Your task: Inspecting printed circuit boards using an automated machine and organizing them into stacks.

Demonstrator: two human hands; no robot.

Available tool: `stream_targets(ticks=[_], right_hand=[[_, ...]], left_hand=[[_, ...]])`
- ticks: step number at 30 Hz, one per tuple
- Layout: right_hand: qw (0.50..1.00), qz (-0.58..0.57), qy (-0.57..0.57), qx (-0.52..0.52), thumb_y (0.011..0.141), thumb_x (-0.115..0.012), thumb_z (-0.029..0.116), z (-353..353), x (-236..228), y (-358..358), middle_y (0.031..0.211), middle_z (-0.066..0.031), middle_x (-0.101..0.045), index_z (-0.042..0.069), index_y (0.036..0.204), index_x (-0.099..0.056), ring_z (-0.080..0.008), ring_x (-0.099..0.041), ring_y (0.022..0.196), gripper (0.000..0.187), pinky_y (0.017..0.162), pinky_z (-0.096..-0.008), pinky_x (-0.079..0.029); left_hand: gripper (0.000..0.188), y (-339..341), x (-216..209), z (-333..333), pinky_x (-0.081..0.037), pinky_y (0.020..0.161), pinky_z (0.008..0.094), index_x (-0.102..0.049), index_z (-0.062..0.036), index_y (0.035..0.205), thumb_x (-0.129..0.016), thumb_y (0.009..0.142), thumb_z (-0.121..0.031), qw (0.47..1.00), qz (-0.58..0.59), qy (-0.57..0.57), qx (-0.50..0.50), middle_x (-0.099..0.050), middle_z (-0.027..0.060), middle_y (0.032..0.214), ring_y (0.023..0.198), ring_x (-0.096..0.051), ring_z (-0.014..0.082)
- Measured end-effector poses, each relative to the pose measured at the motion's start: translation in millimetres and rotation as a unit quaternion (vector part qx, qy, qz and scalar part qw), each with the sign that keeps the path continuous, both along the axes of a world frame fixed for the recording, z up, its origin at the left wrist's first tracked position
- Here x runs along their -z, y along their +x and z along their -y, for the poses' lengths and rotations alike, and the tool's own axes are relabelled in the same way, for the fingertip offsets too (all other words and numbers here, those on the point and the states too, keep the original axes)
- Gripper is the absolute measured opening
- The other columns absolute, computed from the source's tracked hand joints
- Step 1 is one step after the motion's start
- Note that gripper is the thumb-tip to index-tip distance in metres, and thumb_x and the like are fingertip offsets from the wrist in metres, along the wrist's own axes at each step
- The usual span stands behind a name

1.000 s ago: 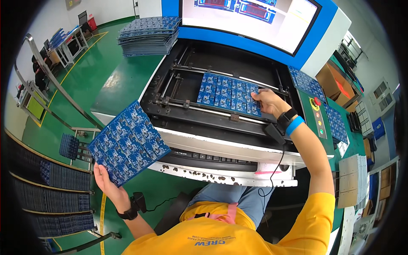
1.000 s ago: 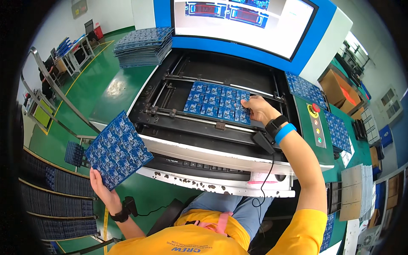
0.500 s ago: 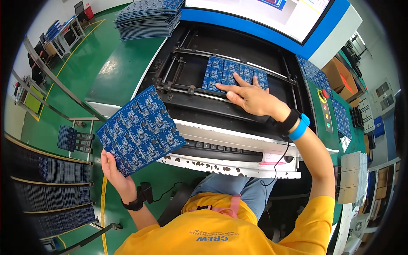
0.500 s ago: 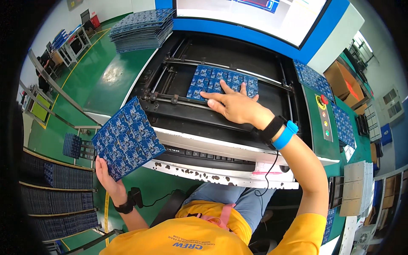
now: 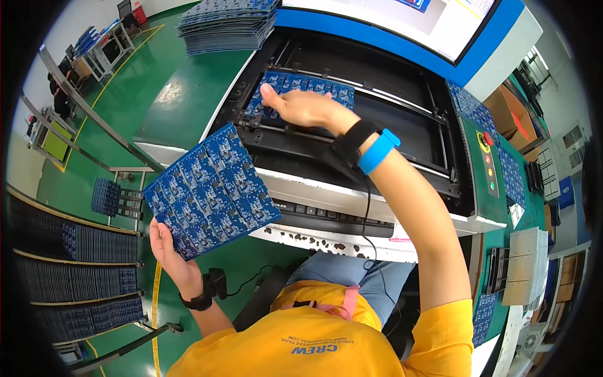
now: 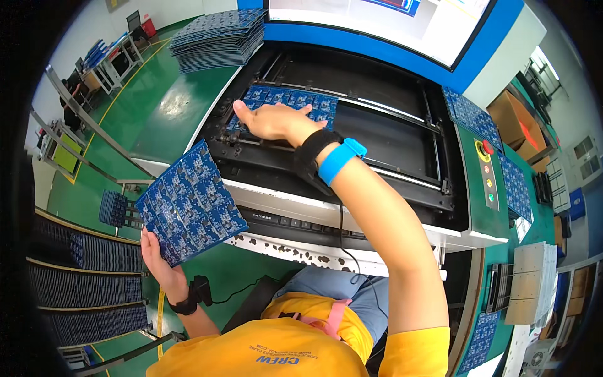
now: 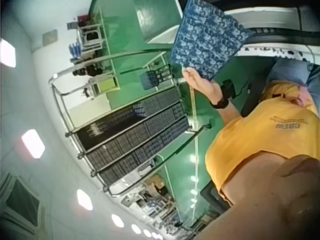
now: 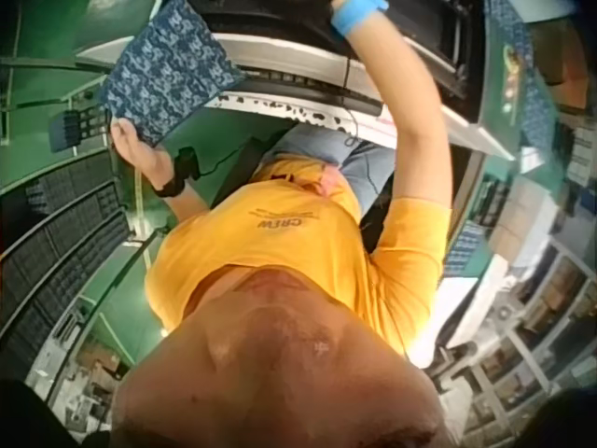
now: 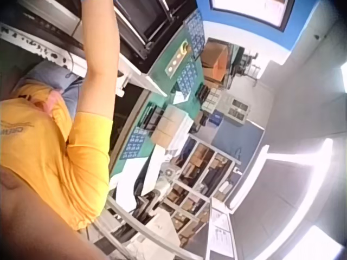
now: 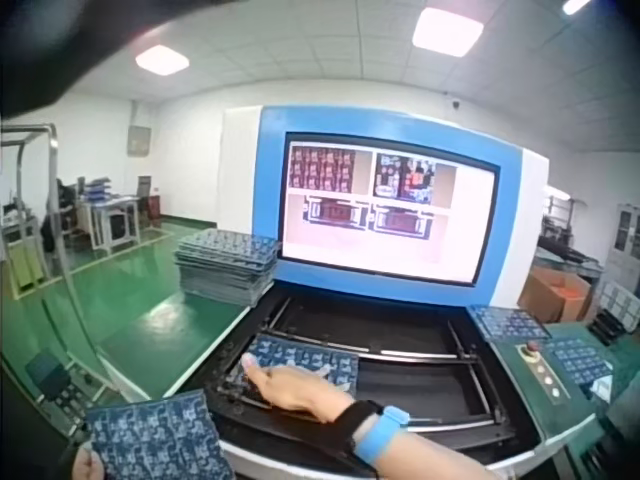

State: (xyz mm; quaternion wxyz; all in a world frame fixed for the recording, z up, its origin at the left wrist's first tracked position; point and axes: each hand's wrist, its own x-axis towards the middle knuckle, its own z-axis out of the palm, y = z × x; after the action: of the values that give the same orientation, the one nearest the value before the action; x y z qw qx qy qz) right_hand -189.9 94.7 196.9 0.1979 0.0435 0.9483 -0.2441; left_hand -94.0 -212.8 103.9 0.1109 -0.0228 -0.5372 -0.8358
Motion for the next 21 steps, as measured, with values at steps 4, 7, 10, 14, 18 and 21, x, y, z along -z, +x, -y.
stream_targets(ticks=[4,7,10,14,18,21], right_hand=[[0.966,-0.225,0.098,0.081,0.087,-0.028,0.065,12.0,-11.1,61.8,0.144,-0.0217,-0.024,0.026,0.132,-0.043,-0.0524,-0.004,0.131,0.061,0.098,-0.0698,-0.01],[0.96,-0.278,0.004,0.028,0.09,-0.037,0.056,-0.9,-27.7,134.8,0.144,-0.0204,-0.024,0.024,0.133,-0.041,-0.0504,-0.01,0.131,0.054,0.099,-0.0671,-0.012],[0.962,-0.269,0.008,0.049,0.092,-0.046,0.039,-44.8,-31.4,208.8,0.138,-0.0173,-0.038,0.014,0.131,-0.044,-0.037,-0.029,0.131,0.046,0.104,-0.0527,-0.024],[0.853,-0.401,0.228,0.246,0.088,-0.056,0.026,-139.7,-15.9,291.3,0.111,-0.0196,-0.057,0.002,0.115,-0.055,-0.0333,-0.055,0.102,0.036,0.088,-0.0362,-0.043],[0.78,-0.314,0.364,0.4,0.088,-0.054,0.033,-184.8,7.4,342.1,0.105,-0.0132,-0.06,0.005,0.104,-0.062,-0.0335,-0.053,0.098,0.033,0.085,-0.0376,-0.043],[0.77,-0.346,0.359,0.399,0.088,-0.055,0.034,-192.8,12.8,343.6,0.097,-0.0111,-0.06,0.006,0.098,-0.063,-0.0324,-0.053,0.093,0.031,0.08,-0.0385,-0.043]], left_hand=[[0.037,4.0,9.1,-5.7,-0.045,0.085,0.0288,-0.043,0.0041,0.123,-0.047,0.094,-0.018,1.0,0.011,0.006,0.015,-0.054,0.0075,0.113,0.099,-0.055,0.0151],[0.034,14.0,7.6,-17.8,-0.046,0.083,0.029,-0.044,0.0024,0.121,-0.045,0.094,-0.019,0.997,0.009,0.0,0.08,-0.056,0.008,0.11,0.095,-0.057,0.016],[0.033,19.8,8.3,-28.0,-0.046,0.082,0.0284,-0.045,0.0022,0.12,-0.045,0.094,-0.019,0.992,0.017,-0.016,0.125,-0.057,0.0075,0.108,0.093,-0.058,0.0156],[0.031,23.7,11.5,-52.6,-0.047,0.079,0.0278,-0.045,0.0018,0.119,-0.044,0.095,-0.018,0.986,0.023,-0.016,0.166,-0.057,0.007,0.106,0.09,-0.058,0.014],[0.032,35.6,21.8,-69.2,-0.046,0.08,0.0269,-0.045,0.0019,0.12,-0.045,0.095,-0.018,0.986,0.055,-0.027,0.156,-0.056,0.0067,0.106,0.093,-0.055,0.0124],[0.031,49.7,26.2,-83.4,-0.045,0.081,0.0251,-0.045,0.0016,0.119,-0.046,0.094,-0.018,0.985,0.047,-0.03,0.165,-0.056,0.0057,0.106,0.094,-0.054,0.011]])
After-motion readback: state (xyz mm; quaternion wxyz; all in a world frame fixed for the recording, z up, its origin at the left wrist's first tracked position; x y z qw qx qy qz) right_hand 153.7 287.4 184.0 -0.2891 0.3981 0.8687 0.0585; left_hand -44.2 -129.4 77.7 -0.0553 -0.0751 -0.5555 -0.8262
